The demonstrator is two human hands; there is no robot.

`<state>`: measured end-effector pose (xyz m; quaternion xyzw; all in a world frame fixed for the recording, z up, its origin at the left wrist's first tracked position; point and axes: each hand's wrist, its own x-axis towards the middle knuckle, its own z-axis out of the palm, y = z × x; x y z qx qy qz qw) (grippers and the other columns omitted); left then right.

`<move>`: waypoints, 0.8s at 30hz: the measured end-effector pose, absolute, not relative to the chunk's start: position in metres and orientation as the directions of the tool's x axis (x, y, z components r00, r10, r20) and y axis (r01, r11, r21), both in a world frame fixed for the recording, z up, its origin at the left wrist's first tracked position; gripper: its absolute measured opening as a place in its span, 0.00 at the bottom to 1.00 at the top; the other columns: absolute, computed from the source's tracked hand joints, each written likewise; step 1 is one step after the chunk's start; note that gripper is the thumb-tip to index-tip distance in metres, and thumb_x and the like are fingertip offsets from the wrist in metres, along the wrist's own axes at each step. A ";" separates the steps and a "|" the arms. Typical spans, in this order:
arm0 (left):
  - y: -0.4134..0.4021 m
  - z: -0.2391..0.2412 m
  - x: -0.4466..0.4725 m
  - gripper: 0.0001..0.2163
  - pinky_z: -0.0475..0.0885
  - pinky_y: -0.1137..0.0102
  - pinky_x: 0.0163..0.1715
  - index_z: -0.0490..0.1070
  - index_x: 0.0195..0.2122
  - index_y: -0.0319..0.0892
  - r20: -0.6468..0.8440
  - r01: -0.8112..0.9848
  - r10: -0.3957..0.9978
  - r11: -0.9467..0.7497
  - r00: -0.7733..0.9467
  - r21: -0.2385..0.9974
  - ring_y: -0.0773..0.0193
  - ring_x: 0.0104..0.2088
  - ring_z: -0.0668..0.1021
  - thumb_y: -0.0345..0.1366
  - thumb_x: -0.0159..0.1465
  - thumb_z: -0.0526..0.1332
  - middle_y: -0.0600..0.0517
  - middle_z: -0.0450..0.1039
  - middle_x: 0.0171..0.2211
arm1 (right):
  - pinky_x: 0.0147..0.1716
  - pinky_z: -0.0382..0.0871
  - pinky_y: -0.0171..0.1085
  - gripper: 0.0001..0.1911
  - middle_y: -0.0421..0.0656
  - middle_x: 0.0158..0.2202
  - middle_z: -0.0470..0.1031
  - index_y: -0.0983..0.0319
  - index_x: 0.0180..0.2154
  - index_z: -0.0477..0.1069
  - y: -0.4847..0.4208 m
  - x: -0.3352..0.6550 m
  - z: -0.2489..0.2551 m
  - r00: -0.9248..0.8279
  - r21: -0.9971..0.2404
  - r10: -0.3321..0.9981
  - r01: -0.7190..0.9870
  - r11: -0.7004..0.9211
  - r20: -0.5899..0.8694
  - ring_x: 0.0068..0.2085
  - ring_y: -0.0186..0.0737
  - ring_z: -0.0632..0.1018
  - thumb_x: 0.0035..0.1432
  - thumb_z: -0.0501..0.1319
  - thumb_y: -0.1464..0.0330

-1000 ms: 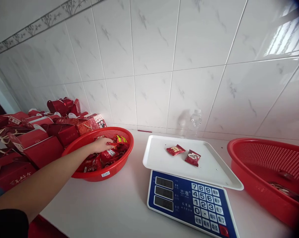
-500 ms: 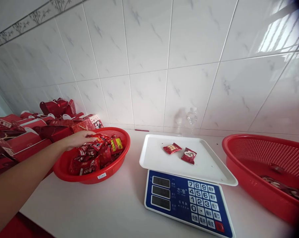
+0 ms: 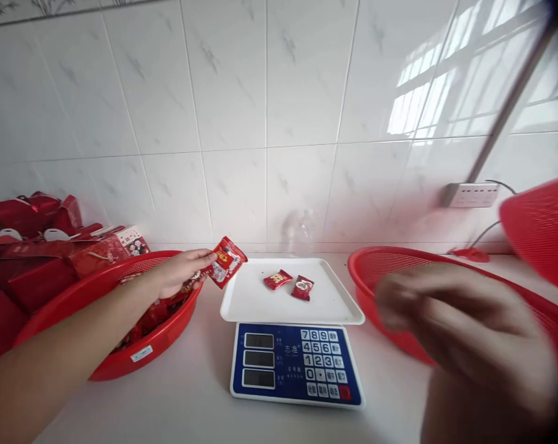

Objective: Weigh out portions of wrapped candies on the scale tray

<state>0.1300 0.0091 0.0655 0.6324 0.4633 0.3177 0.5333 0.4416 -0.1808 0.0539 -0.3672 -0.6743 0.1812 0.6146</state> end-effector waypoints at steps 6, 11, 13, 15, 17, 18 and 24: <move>-0.005 0.056 0.202 0.19 0.54 0.75 0.17 0.71 0.38 0.41 -0.080 0.272 0.812 -0.099 0.578 0.957 0.73 0.19 0.61 0.52 0.55 0.62 0.56 0.63 0.23 | 0.32 0.72 0.38 0.15 0.44 0.39 0.75 0.57 0.46 0.71 -0.108 0.403 0.051 0.022 -0.701 0.859 0.589 0.402 0.511 0.32 0.36 0.76 0.57 0.59 0.63; -0.016 0.055 0.227 0.16 0.55 0.73 0.18 0.68 0.34 0.40 -0.086 0.241 0.785 -0.082 0.613 0.967 0.74 0.19 0.61 0.49 0.56 0.61 0.56 0.62 0.23 | 0.38 0.68 0.38 0.16 0.45 0.43 0.72 0.58 0.49 0.69 -0.083 0.394 0.026 0.048 -0.585 0.841 0.740 0.332 0.539 0.37 0.37 0.74 0.57 0.58 0.71; -0.019 0.053 0.229 0.16 0.55 0.73 0.18 0.67 0.34 0.40 -0.111 0.234 0.796 -0.039 0.595 0.971 0.74 0.19 0.61 0.50 0.56 0.62 0.57 0.62 0.23 | 0.35 0.67 0.36 0.12 0.43 0.37 0.73 0.59 0.44 0.70 -0.080 0.393 0.025 0.055 -0.597 0.841 0.729 0.335 0.539 0.34 0.35 0.73 0.57 0.56 0.72; -0.022 0.050 0.227 0.17 0.55 0.73 0.18 0.67 0.34 0.41 -0.132 0.226 0.795 -0.006 0.593 0.974 0.74 0.19 0.62 0.50 0.55 0.63 0.57 0.63 0.22 | 0.31 0.65 0.34 0.07 0.40 0.31 0.73 0.61 0.36 0.71 -0.078 0.394 0.025 0.046 -0.626 0.845 0.694 0.356 0.532 0.30 0.34 0.72 0.57 0.55 0.73; -0.023 0.049 0.224 0.18 0.55 0.73 0.18 0.68 0.35 0.41 -0.147 0.237 0.795 0.003 0.588 0.971 0.73 0.18 0.62 0.51 0.54 0.63 0.58 0.62 0.21 | 0.28 0.63 0.33 0.06 0.39 0.28 0.73 0.61 0.31 0.70 -0.076 0.397 0.024 0.043 -0.662 0.857 0.656 0.363 0.513 0.28 0.33 0.71 0.57 0.55 0.71; -0.023 0.048 0.221 0.18 0.55 0.73 0.18 0.68 0.35 0.41 -0.160 0.255 0.804 0.010 0.573 0.967 0.73 0.18 0.62 0.51 0.53 0.63 0.58 0.62 0.21 | 0.27 0.63 0.33 0.07 0.39 0.27 0.73 0.61 0.30 0.70 -0.076 0.399 0.024 0.052 -0.680 0.865 0.642 0.354 0.499 0.27 0.33 0.71 0.57 0.55 0.70; -0.008 0.044 0.194 0.20 0.57 0.74 0.18 0.66 0.43 0.41 -0.255 0.443 0.914 0.095 0.316 0.891 0.71 0.18 0.65 0.49 0.55 0.61 0.57 0.66 0.22 | 0.25 0.60 0.33 0.08 0.40 0.27 0.75 0.60 0.32 0.71 -0.074 0.426 0.026 0.173 -0.652 0.889 0.740 0.166 0.423 0.27 0.36 0.72 0.57 0.54 0.67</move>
